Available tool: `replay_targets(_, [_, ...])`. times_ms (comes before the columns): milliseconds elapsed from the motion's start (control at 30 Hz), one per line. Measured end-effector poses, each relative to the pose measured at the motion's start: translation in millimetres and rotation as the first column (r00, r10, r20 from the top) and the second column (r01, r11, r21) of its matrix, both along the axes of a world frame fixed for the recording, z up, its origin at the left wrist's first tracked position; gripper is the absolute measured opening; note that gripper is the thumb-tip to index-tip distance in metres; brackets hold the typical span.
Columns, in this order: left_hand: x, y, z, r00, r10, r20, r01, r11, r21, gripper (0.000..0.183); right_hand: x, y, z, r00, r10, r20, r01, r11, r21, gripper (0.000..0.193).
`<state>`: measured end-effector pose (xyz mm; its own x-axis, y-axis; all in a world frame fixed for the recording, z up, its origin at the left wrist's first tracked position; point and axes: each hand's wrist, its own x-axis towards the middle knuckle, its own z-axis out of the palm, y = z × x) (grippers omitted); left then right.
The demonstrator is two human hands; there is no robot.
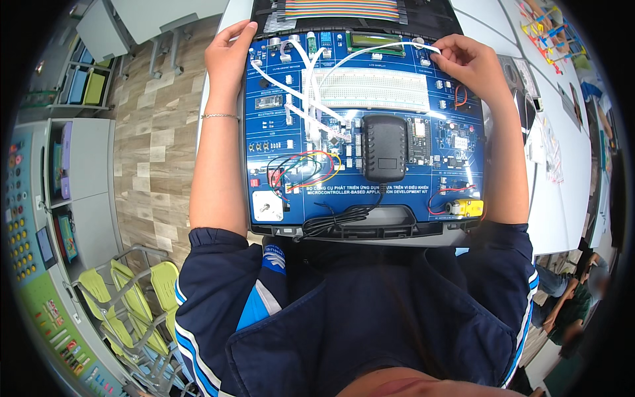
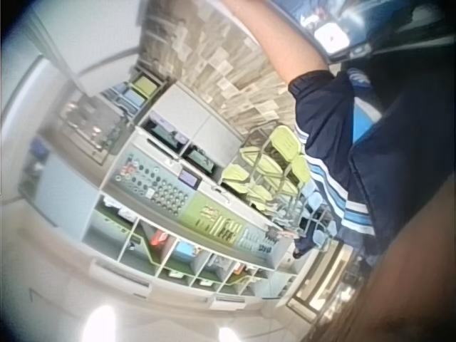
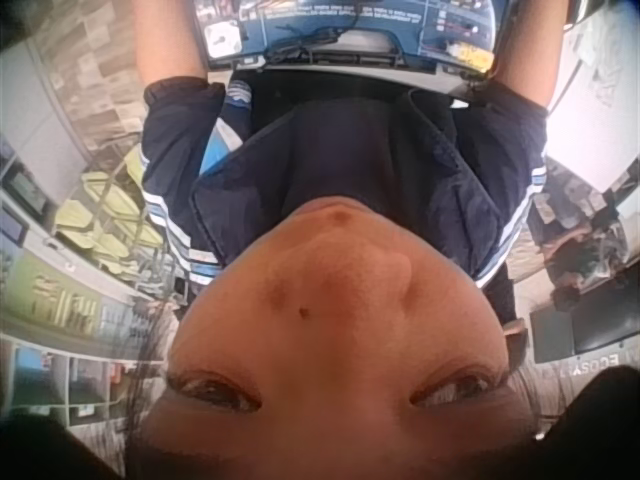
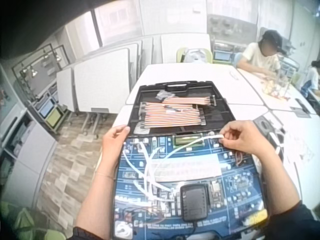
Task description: The person connects and disconnects jumper wires to a microcontroller development board on a table. They handle multiple ribbon cables and individual wires, plugging them into various ports on the board while other people work nearby.
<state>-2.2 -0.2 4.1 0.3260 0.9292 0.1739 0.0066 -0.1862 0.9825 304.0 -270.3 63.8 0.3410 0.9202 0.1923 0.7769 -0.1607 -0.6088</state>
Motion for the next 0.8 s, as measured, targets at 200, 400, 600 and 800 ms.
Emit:
replay_targets(200, [0.6, -2.7, 3.4, 1.000, -0.001, -0.012, 0.001, 1.000, 0.003, 0.035, 0.0, -1.4, 0.2, 1.000, -0.009, -0.020, 0.009, 1.000, -0.005, 0.020])
replay_targets(400, [0.5, -0.4, 1.7, 1.000, -0.006, -0.004, 0.006, 1.000, 0.007, 0.036, 1.8, -0.7, -0.5, 0.999, 0.014, -0.034, -0.013, 1.000, 0.012, 0.020])
replay_targets(600, [0.9, -1.8, 2.6, 1.000, -0.009, 0.014, 0.009, 1.000, -0.015, 0.036, 2.2, -0.6, -1.0, 1.000, 0.008, -0.025, -0.008, 1.000, 0.006, 0.020])
replay_targets(800, [0.4, -0.1, 0.3, 1.000, -0.019, 0.023, 0.019, 1.000, 0.005, 0.036, 3.6, -0.2, -2.1, 1.000, 0.003, -0.030, -0.003, 1.000, -0.007, 0.021])
